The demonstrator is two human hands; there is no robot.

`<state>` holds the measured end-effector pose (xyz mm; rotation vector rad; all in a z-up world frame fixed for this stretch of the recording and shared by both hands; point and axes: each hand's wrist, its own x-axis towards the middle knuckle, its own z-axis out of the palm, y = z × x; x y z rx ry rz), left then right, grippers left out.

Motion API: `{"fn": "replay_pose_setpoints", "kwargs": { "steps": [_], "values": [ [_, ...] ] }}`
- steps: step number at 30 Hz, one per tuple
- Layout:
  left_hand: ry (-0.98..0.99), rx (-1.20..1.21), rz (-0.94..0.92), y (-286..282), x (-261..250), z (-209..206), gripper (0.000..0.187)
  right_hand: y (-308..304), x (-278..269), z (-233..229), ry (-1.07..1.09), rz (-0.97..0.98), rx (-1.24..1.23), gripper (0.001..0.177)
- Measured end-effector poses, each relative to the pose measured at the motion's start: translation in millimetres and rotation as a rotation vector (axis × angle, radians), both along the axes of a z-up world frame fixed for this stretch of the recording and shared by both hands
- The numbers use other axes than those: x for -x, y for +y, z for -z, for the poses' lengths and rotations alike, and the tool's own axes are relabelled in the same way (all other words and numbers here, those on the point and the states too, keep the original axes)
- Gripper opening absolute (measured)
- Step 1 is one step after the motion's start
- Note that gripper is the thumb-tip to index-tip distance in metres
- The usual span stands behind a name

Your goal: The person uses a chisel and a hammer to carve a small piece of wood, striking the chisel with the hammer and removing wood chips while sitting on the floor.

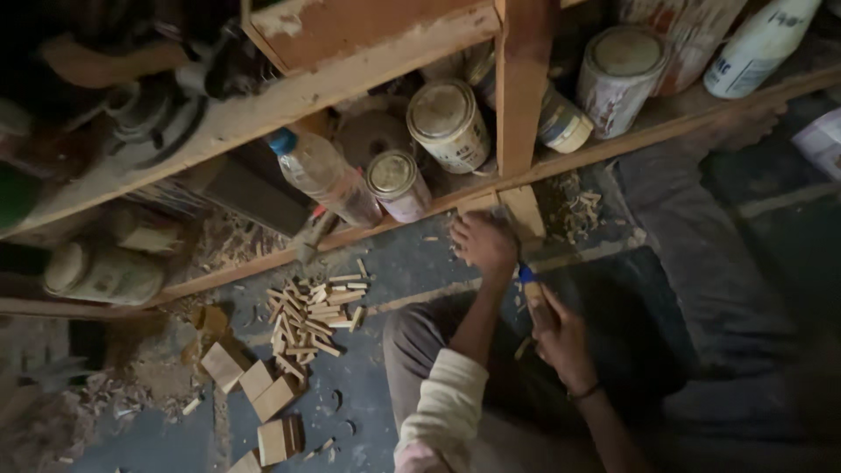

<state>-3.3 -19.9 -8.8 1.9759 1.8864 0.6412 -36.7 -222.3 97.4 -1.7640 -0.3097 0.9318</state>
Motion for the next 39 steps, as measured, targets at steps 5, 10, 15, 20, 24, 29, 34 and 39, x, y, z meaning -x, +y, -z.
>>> {"fn": "replay_pose_setpoints", "kwargs": {
  "steps": [5,10,15,20,24,29,34,39],
  "values": [
    [0.099,0.058,0.03,18.5,-8.5,-10.6,0.066,21.8,-9.1,-8.9,-0.011,-0.033,-0.084,0.059],
    [0.321,-0.479,0.085,-7.0,13.9,10.3,0.074,-1.3,-11.6,-13.4,-0.091,-0.118,-0.044,0.065],
    [-0.004,0.046,0.156,14.8,28.4,-37.8,0.072,10.5,-12.6,-11.5,-0.063,0.072,-0.167,0.062],
    [-0.067,-0.101,0.317,10.3,44.1,-60.1,0.043,-13.4,-22.9,-16.0,-0.026,0.148,-0.263,0.059],
    [-0.043,-0.215,0.25,25.7,8.7,-41.3,0.05,-20.1,-18.7,-16.6,0.088,0.172,-0.182,0.056],
    [0.016,-0.244,0.281,46.6,1.2,3.8,0.035,-32.5,-13.1,9.9,-0.002,0.157,-0.229,0.055],
    [-0.303,-0.112,0.472,49.8,39.4,-19.4,0.02,-31.9,-18.1,32.3,-0.811,-0.023,-0.119,0.053],
    [-0.885,0.219,0.596,-1.1,83.8,-85.2,0.013,-13.0,-12.9,56.4,-0.974,-0.012,-0.304,0.042]
  ]
}}
